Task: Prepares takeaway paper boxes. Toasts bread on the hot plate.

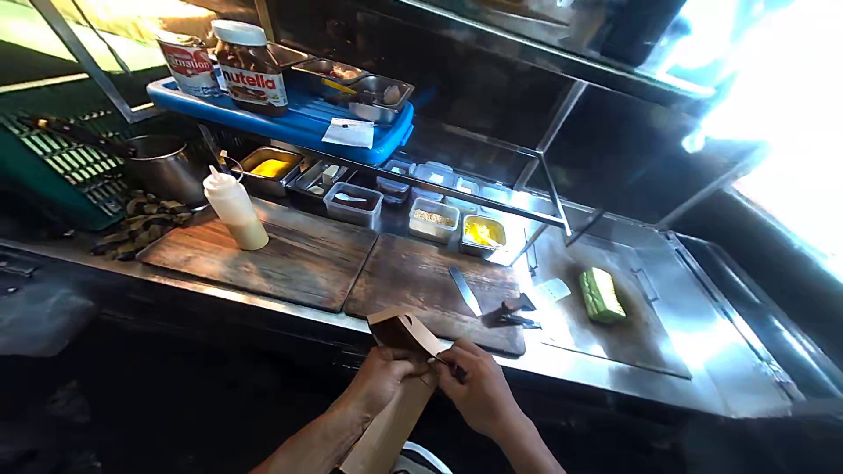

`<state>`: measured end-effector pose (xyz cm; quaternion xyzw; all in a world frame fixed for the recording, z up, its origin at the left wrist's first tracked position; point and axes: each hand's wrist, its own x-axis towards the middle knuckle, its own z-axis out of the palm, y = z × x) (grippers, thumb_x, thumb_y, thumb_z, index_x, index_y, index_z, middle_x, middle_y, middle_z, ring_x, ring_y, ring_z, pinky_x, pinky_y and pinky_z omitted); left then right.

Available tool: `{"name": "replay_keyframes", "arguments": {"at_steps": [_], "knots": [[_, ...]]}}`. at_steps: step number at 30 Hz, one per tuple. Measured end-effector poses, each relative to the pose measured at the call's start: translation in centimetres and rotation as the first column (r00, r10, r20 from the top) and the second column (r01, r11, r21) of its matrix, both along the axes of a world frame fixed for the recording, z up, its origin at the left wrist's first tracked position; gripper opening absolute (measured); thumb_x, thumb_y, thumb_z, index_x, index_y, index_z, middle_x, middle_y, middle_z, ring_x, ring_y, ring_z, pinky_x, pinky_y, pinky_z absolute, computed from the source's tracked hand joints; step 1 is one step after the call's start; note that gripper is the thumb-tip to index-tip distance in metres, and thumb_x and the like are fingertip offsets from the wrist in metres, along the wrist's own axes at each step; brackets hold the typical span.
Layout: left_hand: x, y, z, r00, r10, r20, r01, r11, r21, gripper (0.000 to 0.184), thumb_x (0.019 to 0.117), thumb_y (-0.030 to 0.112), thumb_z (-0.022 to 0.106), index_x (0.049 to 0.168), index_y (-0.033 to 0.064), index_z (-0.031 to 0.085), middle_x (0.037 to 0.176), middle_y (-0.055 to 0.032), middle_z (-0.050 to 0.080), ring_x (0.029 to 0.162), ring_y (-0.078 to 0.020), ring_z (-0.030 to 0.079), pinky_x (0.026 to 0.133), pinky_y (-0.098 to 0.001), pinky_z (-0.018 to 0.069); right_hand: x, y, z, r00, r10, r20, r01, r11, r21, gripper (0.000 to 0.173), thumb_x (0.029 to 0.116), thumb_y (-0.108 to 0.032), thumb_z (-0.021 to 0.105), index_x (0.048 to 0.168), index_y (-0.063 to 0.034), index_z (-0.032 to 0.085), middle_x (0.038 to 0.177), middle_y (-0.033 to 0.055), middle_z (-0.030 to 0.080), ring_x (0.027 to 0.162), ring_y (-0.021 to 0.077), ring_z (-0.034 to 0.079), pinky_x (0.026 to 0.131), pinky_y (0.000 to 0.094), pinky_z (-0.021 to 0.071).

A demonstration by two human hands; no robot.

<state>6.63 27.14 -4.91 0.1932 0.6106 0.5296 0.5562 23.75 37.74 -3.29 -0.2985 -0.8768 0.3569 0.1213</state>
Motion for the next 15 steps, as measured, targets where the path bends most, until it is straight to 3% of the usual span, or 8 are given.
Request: {"name": "replay_keyframes", "arguments": {"at_steps": [3,5,10,13,15], "knots": [[2.8,-2.8,0.3,0.998,-0.044,-0.040,0.044,0.999,-0.020,0.005,0.0875,0.006,0.075,0.084,0.0034,0.077,0.084,-0.0076,0.076,0.079,-0.0158,0.073,0.076,-0.0334,0.0614,2.3,-2.2,1.9,0.975,0.030,0.222,-0.005,0.993,-0.115,0.026,0.0963,-0.032,0.059,0.104,-0.0119,0.075,0.098,0.0052,0.067,0.090,0.0191,0.066,0.080,0.0437,0.0555],[4.5,-4.8,0.5,0.998,-0.063,-0.022,0.062,0.997,-0.048,0.007,0.0897,0.007,0.073,0.087,0.0028,0.077,0.086,-0.0079,0.076,0.081,-0.0159,0.073,0.078,-0.0333,0.0613,3.7,-4.2,2.1,0.959,0.053,0.278,-0.016,0.991,-0.134,0.026,0.0954,-0.031,0.060,0.103,-0.0109,0.075,0.100,0.0057,0.067,0.092,0.0208,0.066,0.082,0.0458,0.0550],[7.5,-8.9,1.6,0.995,0.022,0.097,-0.004,0.984,-0.178,0.009,0.0855,0.005,0.074,0.091,-0.0023,0.071,0.083,-0.0145,0.075,0.075,-0.0227,0.074,0.070,-0.0374,0.0628,5.3,-8.6,3.4,0.886,0.189,0.423,-0.144,0.980,-0.136,0.026,0.0978,-0.027,0.055,0.099,-0.0074,0.072,0.106,0.0099,0.067,0.102,0.0273,0.066,0.085,0.0529,0.0523],[8.0,-10.4,1.7,0.993,0.073,0.090,-0.057,0.984,-0.167,0.012,0.0878,0.009,0.075,0.091,-0.0021,0.073,0.084,-0.0144,0.075,0.076,-0.0221,0.074,0.071,-0.0366,0.0623,6.0,-10.1,2.9,0.921,0.135,0.366,-0.096,0.988,-0.123,0.029,0.1008,-0.028,0.053,0.106,-0.0104,0.075,0.107,0.0091,0.069,0.103,0.0263,0.067,0.089,0.0510,0.0529],[8.2,-11.0,2.2,0.985,0.155,0.080,-0.145,0.982,-0.121,0.010,0.0838,0.003,0.077,0.090,-0.0034,0.071,0.084,-0.0162,0.075,0.076,-0.0236,0.074,0.071,-0.0376,0.0630,6.6,-11.4,2.3,0.968,0.047,0.247,-0.030,0.997,-0.070,0.029,0.1018,-0.028,0.054,0.112,-0.0140,0.077,0.106,0.0073,0.070,0.102,0.0232,0.068,0.090,0.0469,0.0543]]}}
